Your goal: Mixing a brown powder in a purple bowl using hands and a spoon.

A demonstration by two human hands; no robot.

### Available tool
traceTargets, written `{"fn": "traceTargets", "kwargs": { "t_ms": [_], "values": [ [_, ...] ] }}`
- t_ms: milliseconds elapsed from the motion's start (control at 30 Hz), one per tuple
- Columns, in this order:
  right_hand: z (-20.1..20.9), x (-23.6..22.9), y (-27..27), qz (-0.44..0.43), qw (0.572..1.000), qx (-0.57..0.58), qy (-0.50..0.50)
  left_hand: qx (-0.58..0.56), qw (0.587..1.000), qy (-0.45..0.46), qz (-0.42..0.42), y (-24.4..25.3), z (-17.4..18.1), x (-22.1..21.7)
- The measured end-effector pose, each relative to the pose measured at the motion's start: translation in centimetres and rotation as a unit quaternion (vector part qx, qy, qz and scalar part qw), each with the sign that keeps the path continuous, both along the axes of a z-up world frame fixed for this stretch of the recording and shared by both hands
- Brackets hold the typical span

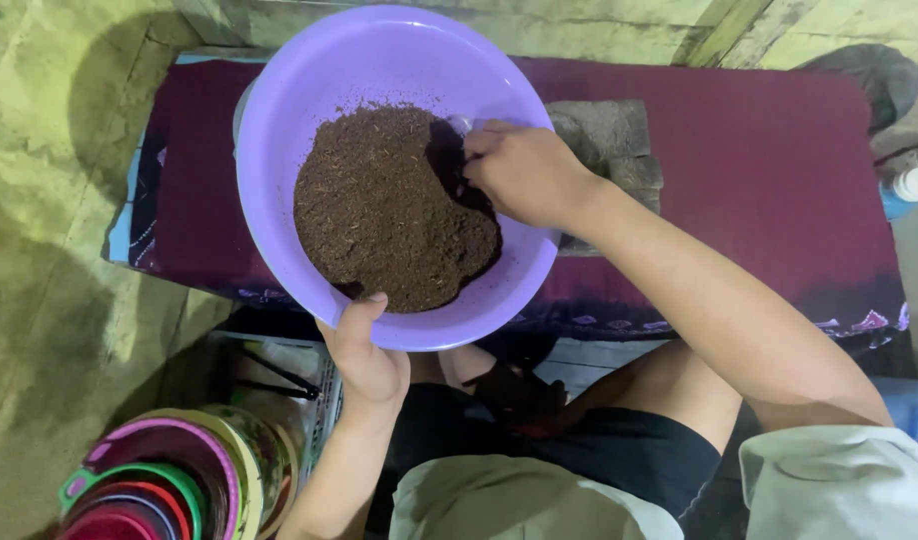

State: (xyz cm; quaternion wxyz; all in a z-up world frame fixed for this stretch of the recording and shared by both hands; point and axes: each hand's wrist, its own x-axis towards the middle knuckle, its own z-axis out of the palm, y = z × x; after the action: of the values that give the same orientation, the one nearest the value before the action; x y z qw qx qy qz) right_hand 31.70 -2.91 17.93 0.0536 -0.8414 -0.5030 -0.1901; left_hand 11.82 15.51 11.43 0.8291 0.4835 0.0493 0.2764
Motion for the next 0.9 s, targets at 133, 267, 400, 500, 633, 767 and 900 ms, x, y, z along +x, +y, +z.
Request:
{"fn": "traceTargets", "kwargs": {
  "t_ms": [133, 267, 400, 500, 633, 767, 900],
  "values": [
    [-0.3, 1.2, -0.2, 0.042, 0.999, -0.014, 0.007, 0.0, 1.0, 0.005, 0.007, -0.2, 2.7, -0.1],
    [0.5, 1.4, 0.0, 0.07, 0.993, -0.085, -0.028, 0.003, 1.0, 0.011, 0.019, -0.1, 3.3, 0.0],
    [3.0, 1.3, 0.7, 0.114, 0.988, -0.094, -0.049, 0.004, 0.999, 0.029, 0.045, 0.2, 4.0, 0.2],
    [2.5, 1.5, 0.8, 0.121, 0.983, -0.102, -0.092, 0.012, 0.998, 0.035, 0.05, 0.3, 3.8, 0.5],
    [2.5, 2.2, 0.4, 0.131, 0.98, -0.127, -0.077, 0.008, 0.998, 0.027, 0.061, 1.3, 2.4, 1.8],
    [3.2, 2.2, -0.4, 0.144, 0.973, -0.178, -0.031, 0.024, 0.996, 0.021, 0.078, 0.7, 5.4, 2.7],
    [3.8, 2.4, -0.7, 0.149, 0.977, -0.151, -0.012, 0.021, 0.995, 0.013, 0.098, -0.3, 7.4, 4.3]
  ]
}}
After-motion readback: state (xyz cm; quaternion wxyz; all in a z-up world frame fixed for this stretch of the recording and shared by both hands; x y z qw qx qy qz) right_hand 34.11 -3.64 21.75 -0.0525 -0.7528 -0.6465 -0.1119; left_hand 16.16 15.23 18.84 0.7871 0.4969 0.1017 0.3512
